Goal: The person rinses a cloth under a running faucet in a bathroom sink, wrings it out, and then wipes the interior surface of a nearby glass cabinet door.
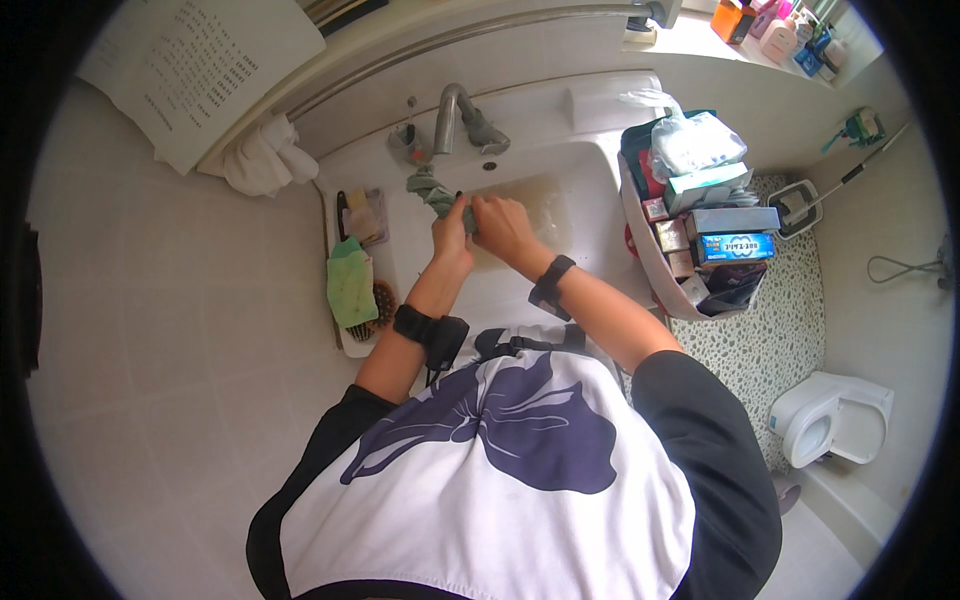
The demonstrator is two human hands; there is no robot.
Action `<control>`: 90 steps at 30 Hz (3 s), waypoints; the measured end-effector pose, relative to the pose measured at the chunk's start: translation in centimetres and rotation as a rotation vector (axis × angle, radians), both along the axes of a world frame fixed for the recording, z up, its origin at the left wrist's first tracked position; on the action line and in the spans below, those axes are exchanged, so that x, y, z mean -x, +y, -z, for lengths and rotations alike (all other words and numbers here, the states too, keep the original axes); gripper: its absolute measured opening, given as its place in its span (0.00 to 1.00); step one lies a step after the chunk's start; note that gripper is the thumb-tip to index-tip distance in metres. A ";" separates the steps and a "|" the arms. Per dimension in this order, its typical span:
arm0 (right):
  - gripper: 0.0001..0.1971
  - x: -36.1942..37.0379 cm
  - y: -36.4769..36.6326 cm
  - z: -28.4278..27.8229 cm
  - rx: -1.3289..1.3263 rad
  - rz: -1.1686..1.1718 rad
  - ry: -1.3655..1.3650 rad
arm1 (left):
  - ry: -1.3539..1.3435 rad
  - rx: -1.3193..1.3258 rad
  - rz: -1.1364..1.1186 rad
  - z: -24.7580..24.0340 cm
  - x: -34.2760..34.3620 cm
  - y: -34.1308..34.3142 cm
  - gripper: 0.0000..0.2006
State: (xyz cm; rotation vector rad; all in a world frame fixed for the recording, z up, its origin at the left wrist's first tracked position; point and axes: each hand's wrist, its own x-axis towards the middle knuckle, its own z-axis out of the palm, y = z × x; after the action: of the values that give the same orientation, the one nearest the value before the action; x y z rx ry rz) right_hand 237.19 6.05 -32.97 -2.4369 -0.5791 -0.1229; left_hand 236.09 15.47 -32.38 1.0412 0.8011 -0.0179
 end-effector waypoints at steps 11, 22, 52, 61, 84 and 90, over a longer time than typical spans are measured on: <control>0.09 0.2 -0.2 2.1 -0.357 -0.137 0.714 | -0.065 0.241 0.340 2.1 0.5 1.9 0.13; 0.09 1.6 -0.9 4.9 -0.953 -0.266 1.306 | -0.103 0.017 0.453 3.5 -0.1 1.9 0.08; 0.16 -0.1 -4.6 -10.3 -0.260 -0.223 0.862 | -0.578 -0.859 0.645 -4.5 3.5 1.8 0.20; 0.24 2.4 -6.5 -10.4 0.135 -0.435 -0.562 | 0.384 0.712 0.843 -5.6 2.5 5.2 0.12; 0.09 -2.2 -1.5 2.0 -0.207 -0.189 0.750 | -0.535 -1.876 1.235 2.0 -1.6 5.4 0.11; 0.10 -1.6 -3.4 2.3 -0.971 -0.016 1.254 | -0.561 -1.467 0.688 6.1 -2.4 5.6 0.05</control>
State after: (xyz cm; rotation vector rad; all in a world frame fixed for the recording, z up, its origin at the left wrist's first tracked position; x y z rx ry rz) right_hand 238.83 2.68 -35.26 -1.1744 0.0773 0.8627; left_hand 238.46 21.10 -38.44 2.5121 -0.2492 0.3059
